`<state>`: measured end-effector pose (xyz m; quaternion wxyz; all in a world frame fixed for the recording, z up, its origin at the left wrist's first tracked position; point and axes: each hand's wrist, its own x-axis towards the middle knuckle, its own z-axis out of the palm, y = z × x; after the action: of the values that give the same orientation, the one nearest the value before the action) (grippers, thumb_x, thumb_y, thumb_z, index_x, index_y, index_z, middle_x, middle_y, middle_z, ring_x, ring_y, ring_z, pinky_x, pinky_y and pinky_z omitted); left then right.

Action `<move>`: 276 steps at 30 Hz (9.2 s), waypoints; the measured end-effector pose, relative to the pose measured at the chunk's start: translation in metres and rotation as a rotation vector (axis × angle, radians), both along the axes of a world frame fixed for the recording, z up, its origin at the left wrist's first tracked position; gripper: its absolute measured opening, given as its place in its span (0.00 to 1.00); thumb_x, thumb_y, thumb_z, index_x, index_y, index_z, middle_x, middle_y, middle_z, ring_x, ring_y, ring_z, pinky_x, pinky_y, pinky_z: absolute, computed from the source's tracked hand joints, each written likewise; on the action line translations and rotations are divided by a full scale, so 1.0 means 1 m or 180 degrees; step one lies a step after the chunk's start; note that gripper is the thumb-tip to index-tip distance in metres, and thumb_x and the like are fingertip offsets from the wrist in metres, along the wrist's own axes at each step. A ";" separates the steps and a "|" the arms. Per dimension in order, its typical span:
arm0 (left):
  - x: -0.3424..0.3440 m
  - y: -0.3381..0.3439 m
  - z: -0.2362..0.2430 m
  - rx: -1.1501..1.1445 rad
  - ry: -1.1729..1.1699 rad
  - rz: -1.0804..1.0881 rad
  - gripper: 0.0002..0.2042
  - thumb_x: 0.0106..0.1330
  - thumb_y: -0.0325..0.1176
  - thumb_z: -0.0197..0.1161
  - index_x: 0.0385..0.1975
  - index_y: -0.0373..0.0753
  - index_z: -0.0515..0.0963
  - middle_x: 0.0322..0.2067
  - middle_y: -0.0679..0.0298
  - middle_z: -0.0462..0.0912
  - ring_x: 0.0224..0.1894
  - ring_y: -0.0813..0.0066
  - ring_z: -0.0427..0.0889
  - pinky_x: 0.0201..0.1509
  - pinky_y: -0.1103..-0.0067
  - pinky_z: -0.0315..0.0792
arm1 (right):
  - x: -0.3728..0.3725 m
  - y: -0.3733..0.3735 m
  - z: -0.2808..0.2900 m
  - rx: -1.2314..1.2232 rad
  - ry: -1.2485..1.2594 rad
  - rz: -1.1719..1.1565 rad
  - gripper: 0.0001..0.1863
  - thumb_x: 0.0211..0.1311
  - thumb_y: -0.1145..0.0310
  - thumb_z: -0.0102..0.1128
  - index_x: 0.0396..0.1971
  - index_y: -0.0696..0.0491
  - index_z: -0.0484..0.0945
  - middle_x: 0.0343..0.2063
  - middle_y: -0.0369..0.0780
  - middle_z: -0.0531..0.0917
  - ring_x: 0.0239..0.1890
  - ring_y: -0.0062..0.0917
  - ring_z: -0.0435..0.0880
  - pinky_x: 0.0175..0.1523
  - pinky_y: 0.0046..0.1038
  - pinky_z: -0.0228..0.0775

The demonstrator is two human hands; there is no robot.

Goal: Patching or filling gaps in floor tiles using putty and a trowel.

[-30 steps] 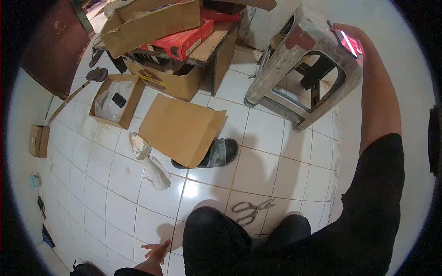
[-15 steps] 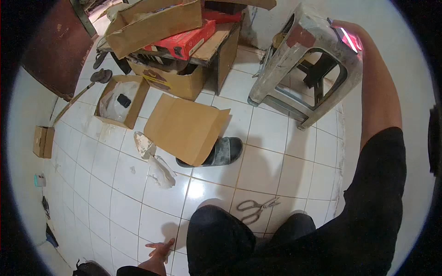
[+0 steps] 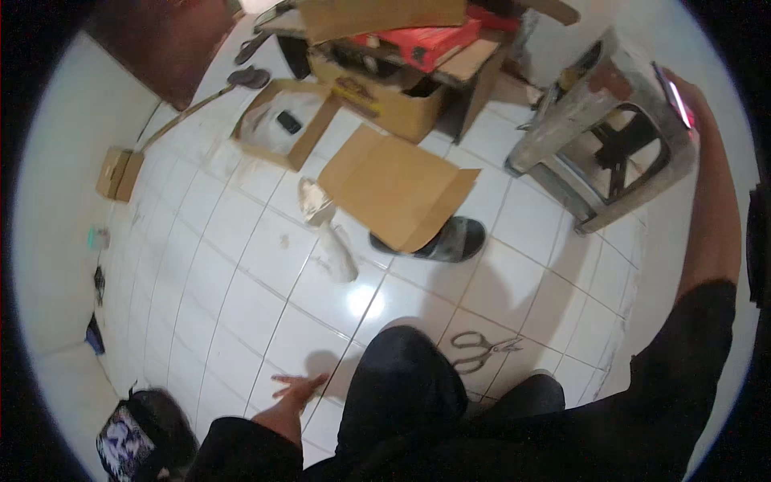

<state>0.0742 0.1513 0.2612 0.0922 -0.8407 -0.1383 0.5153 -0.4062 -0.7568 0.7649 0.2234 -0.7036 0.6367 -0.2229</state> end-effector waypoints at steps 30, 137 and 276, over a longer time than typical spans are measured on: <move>-0.010 -0.078 0.080 -0.0709 0.0080 -0.0904 0.53 0.64 0.73 0.55 0.77 0.35 0.50 0.74 0.34 0.50 0.78 0.32 0.29 0.67 0.29 0.19 | 0.096 0.621 -0.433 0.1173 0.1025 0.0267 0.34 0.57 0.58 0.66 0.59 0.61 0.67 0.54 0.59 0.77 0.55 0.54 0.79 0.58 0.48 0.75; -0.060 -0.095 0.250 -0.4751 0.0697 0.0345 0.28 0.72 0.53 0.63 0.64 0.41 0.72 0.60 0.57 0.74 0.60 0.66 0.76 0.58 0.70 0.77 | 0.201 0.748 -0.265 0.1449 -0.1736 0.2406 0.21 0.74 0.64 0.55 0.62 0.57 0.73 0.50 0.48 0.82 0.52 0.38 0.83 0.58 0.36 0.74; 0.174 -0.019 0.092 0.0072 0.0279 -0.0320 0.45 0.60 0.78 0.52 0.73 0.57 0.65 0.72 0.28 0.17 0.68 0.10 0.13 0.62 0.20 0.35 | 0.481 0.558 -0.427 0.2408 -0.1103 0.1676 0.21 0.79 0.65 0.49 0.67 0.53 0.73 0.24 0.41 0.82 0.18 0.20 0.78 0.22 0.25 0.72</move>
<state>0.2485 0.1320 0.3530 0.1335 -0.8222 -0.0975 0.5447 0.0745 -0.1986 0.3383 0.6146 -0.6628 0.4270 -0.0258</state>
